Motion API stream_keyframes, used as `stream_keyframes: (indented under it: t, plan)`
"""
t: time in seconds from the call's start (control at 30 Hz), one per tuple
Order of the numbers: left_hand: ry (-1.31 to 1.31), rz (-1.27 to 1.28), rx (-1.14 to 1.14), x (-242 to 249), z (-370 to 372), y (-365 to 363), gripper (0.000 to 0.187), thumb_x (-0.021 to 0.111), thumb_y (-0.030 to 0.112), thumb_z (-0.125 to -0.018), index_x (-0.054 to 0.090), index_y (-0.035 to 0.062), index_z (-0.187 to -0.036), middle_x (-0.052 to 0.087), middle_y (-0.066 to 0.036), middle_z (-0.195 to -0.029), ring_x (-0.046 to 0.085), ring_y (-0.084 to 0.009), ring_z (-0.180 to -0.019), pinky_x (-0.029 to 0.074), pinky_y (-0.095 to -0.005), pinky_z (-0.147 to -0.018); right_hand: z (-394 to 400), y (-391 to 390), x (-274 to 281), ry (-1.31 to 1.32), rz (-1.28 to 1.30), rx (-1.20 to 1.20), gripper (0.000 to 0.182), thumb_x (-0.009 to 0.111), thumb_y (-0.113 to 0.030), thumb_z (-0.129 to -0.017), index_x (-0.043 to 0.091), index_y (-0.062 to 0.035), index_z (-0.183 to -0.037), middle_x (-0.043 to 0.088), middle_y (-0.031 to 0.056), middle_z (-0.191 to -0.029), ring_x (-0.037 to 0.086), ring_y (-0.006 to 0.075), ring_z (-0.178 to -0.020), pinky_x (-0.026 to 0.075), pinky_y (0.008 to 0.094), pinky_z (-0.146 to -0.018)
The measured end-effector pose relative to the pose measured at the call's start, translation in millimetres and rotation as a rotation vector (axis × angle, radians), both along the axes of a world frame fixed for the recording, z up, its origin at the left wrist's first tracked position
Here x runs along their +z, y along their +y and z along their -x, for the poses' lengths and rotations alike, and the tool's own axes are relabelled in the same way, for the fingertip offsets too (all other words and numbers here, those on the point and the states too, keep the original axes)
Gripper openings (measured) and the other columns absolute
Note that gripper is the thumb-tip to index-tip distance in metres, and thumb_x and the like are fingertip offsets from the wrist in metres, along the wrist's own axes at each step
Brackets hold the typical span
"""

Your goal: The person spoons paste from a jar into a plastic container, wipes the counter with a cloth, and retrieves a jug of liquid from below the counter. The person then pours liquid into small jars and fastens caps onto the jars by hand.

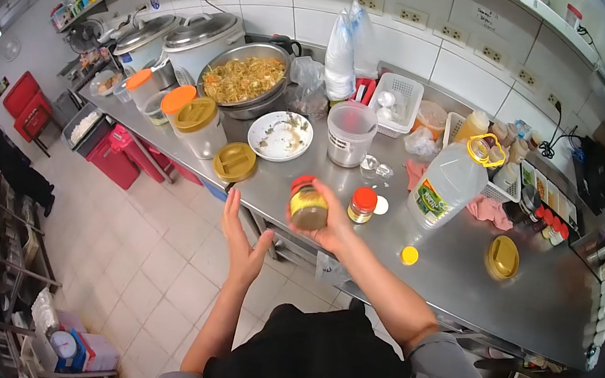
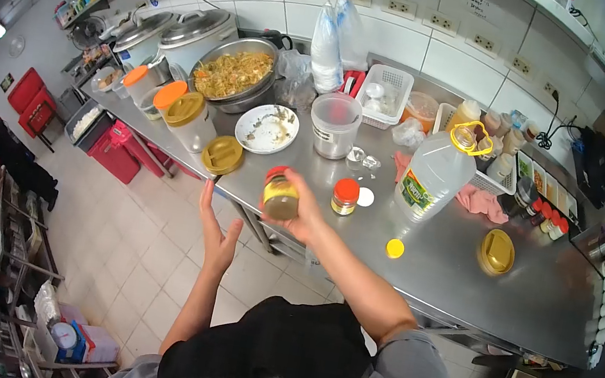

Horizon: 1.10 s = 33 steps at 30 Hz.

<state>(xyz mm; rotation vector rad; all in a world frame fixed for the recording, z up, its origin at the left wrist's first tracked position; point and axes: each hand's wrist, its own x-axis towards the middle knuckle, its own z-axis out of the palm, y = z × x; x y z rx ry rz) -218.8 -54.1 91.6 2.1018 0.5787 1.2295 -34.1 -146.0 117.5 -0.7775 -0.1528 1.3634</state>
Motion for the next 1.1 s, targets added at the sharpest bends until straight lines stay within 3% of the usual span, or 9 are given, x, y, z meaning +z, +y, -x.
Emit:
stream_keyframes:
  t: [0.13, 0.23, 0.37, 0.5, 0.53, 0.83, 0.93, 1.03, 1.1]
  plan:
    - [0.077, 0.014, -0.046, 6.7, 1.3, -16.7, 0.096, 0.075, 0.042, -0.083, 0.025, -0.0007, -0.154, 0.031, -0.02, -0.157, 0.024, -0.0365, -0.148, 0.019, -0.0464, -0.12, -30.6, 28.3, -38.6, 0.259, 0.032, -0.257, 0.048, 0.062, -0.05, -0.092, 0.06, -0.0082, -0.116, 0.068, 0.0161, -0.105, 0.069, 0.0317, -0.091, 0.058, 0.0464, -0.075]
    - [0.093, -0.05, -0.092, 14.4, -1.0, -20.5, 0.106, 0.083, 0.044, -0.075, 0.026, 0.0032, -0.154, 0.029, -0.019, -0.159, 0.024, -0.0378, -0.148, 0.012, -0.0566, -0.119, 0.2, 2.5, -14.2, -0.014, 0.02, 0.025, 0.049, 0.062, -0.052, -0.091, 0.059, -0.0081, -0.113, 0.067, 0.0132, -0.101, 0.07, 0.0313, -0.087, 0.059, 0.0466, -0.075]
    - [0.164, 0.04, -0.109, 8.9, -13.5, -19.7, 0.115, 0.086, 0.046, -0.07, 0.023, 0.0042, -0.155, 0.03, -0.017, -0.159, 0.026, -0.0362, -0.148, 0.01, -0.0594, -0.118, -34.8, 27.1, -50.8, 0.137, 0.06, -0.227, 0.051, 0.059, -0.052, -0.094, 0.06, -0.0078, -0.119, 0.069, 0.014, -0.102, 0.069, 0.0305, -0.091, 0.057, 0.0445, -0.076]
    - [0.205, -0.104, -0.124, 28.7, -25.9, -16.0, 0.128, 0.091, 0.045, -0.062, 0.016, 0.002, -0.157, 0.036, -0.019, -0.155, 0.031, -0.0362, -0.145, 0.015, -0.0556, -0.118, -15.6, -12.0, -16.4, -0.216, -0.118, 0.144, 0.061, 0.055, -0.055, -0.097, 0.053, -0.0079, -0.135, 0.067, 0.0149, -0.111, 0.068, 0.0295, -0.097, 0.058, 0.0452, -0.079]
    - [0.203, -0.085, -0.15, 30.6, -30.0, -14.8, 0.138, 0.093, 0.046, -0.058, 0.007, 0.0044, -0.158, 0.042, -0.017, -0.151, 0.032, -0.0339, -0.146, 0.006, -0.0602, -0.119, -3.6, -15.2, -0.7, -0.314, -0.185, 0.034, 0.066, 0.048, -0.057, -0.099, 0.042, -0.0127, -0.147, 0.063, 0.015, -0.125, 0.067, 0.0309, -0.103, 0.058, 0.0465, -0.08]
    - [0.099, -0.395, -0.261, 46.2, -42.1, -17.7, 0.143, 0.093, 0.038, -0.061, -0.009, 0.0115, -0.158, 0.054, -0.014, -0.14, 0.044, -0.0341, -0.139, 0.0, -0.0633, -0.118, -18.5, -25.8, -3.6, -0.098, -0.488, 0.198, 0.065, 0.033, -0.054, -0.104, 0.026, -0.0152, -0.156, 0.048, 0.0143, -0.145, 0.062, 0.0397, -0.113, 0.055, 0.0548, -0.09]
    - [-0.015, -0.473, -0.299, 46.9, -44.2, -18.3, 0.141, 0.092, 0.037, -0.064, -0.011, 0.0118, -0.157, 0.053, -0.014, -0.141, 0.045, -0.0371, -0.137, 0.0, -0.0636, -0.118, -9.4, -28.5, -2.6, -0.016, -0.499, 0.152, 0.069, 0.036, -0.055, -0.103, 0.024, -0.0154, -0.158, 0.046, 0.0152, -0.148, 0.062, 0.0406, -0.114, 0.055, 0.0513, -0.086]
    - [-0.055, -0.317, -0.374, 30.0, -50.4, -17.5, 0.144, 0.092, 0.043, -0.063, -0.012, 0.01, -0.157, 0.045, -0.018, -0.149, 0.038, -0.0393, -0.142, 0.001, -0.064, -0.118, -5.6, -23.4, -21.6, 0.233, -0.794, 0.3, 0.071, 0.042, -0.06, -0.099, 0.035, -0.015, -0.153, 0.055, 0.0161, -0.14, 0.066, 0.0375, -0.107, 0.056, 0.0474, -0.081]
    - [0.043, -0.282, -0.251, 23.4, -53.5, -13.7, 0.146, 0.091, 0.048, -0.062, -0.013, 0.0087, -0.157, 0.037, -0.02, -0.155, 0.031, -0.0397, -0.146, 0.001, -0.0636, -0.118, -26.5, -13.7, -26.4, 0.065, -0.438, 0.133, 0.067, 0.046, -0.062, -0.097, 0.045, -0.0152, -0.145, 0.062, 0.0149, -0.128, 0.068, 0.0344, -0.099, 0.056, 0.0451, -0.077]
